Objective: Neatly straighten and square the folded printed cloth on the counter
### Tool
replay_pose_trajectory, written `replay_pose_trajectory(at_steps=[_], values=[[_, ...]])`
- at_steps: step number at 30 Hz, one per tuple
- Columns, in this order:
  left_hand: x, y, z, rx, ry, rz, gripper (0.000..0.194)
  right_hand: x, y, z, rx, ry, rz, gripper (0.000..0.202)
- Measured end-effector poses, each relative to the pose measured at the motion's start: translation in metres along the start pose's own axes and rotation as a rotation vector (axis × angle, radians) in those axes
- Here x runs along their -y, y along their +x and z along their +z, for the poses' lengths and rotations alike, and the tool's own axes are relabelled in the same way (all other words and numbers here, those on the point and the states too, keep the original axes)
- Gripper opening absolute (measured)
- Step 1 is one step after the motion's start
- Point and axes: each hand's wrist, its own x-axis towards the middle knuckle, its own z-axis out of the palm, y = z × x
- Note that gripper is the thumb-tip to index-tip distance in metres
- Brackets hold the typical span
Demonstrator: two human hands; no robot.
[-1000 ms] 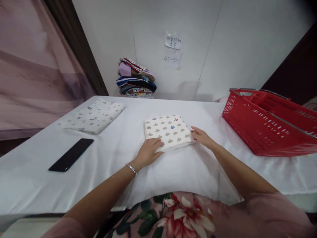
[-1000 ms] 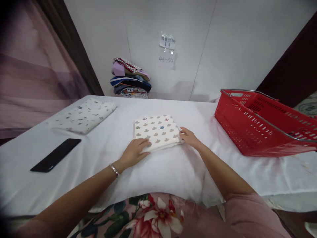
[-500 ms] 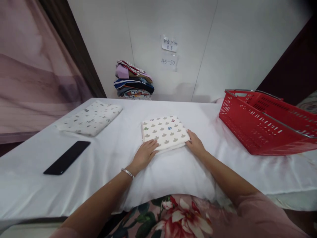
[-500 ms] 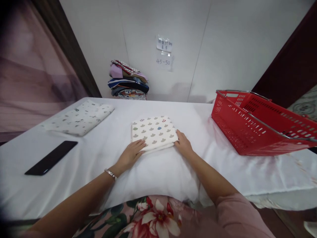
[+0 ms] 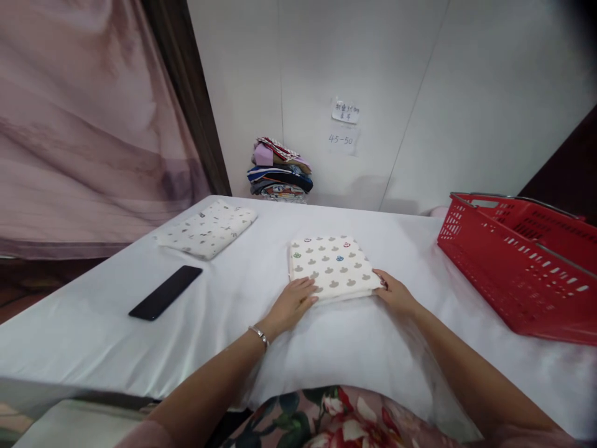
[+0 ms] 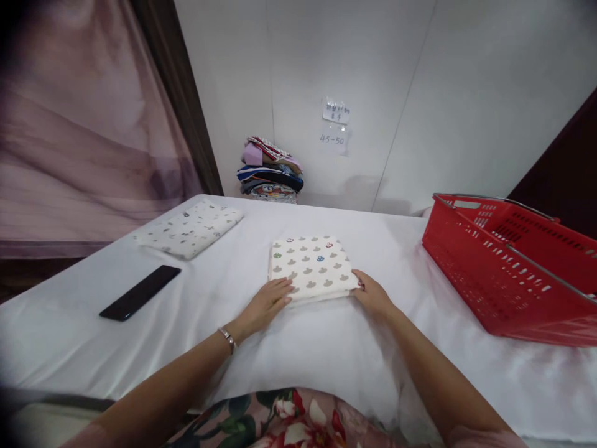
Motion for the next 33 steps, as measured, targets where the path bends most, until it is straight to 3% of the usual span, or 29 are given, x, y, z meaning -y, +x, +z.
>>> replay_pose_trajectory(at_steps=[3,5,8,10,13,17,20,23,25,29,33], values=[[0.0,0.01,-0.005,-0.223,-0.109,-0.233,0.035,0.013,0.013,-0.016,0.145,0.364,0.101,0.067],[0.004,0.019,-0.007,-0.311,-0.104,-0.405,0.034,0.024,0.029,-0.018,0.135,0.45,0.238,0.071],[0.01,0.031,-0.009,-0.252,-0.104,-0.617,0.043,0.037,0.058,-0.007,0.048,0.33,0.415,0.082],[0.009,0.035,-0.008,-0.221,-0.152,-0.707,0.046,0.038,0.074,0.0,0.02,0.216,0.397,0.081],[-0.004,0.033,0.002,-0.193,-0.274,-0.738,0.049,0.026,0.087,-0.002,-0.026,0.141,0.285,0.073],[-0.024,0.021,0.019,-0.085,-0.332,-0.605,0.049,0.007,0.094,-0.024,0.006,-0.026,0.258,0.071],[-0.018,0.019,0.018,-0.082,-0.307,-0.627,0.042,0.014,0.095,-0.027,0.018,-0.288,0.19,0.067],[0.011,0.031,0.005,-0.214,-0.312,-0.72,0.033,0.042,0.083,-0.006,-0.074,-0.38,-0.05,0.058],[0.033,0.044,-0.004,-0.294,-0.344,-0.726,0.03,0.066,0.066,0.019,-0.064,-0.336,-0.242,0.054],[0.066,0.076,-0.008,-0.306,-0.385,-0.679,0.034,0.101,0.024,0.07,0.171,-0.39,-0.501,0.062],[0.079,0.097,-0.001,-0.238,-0.416,-0.604,0.039,0.108,0.004,0.091,0.253,-0.501,-0.569,0.069]])
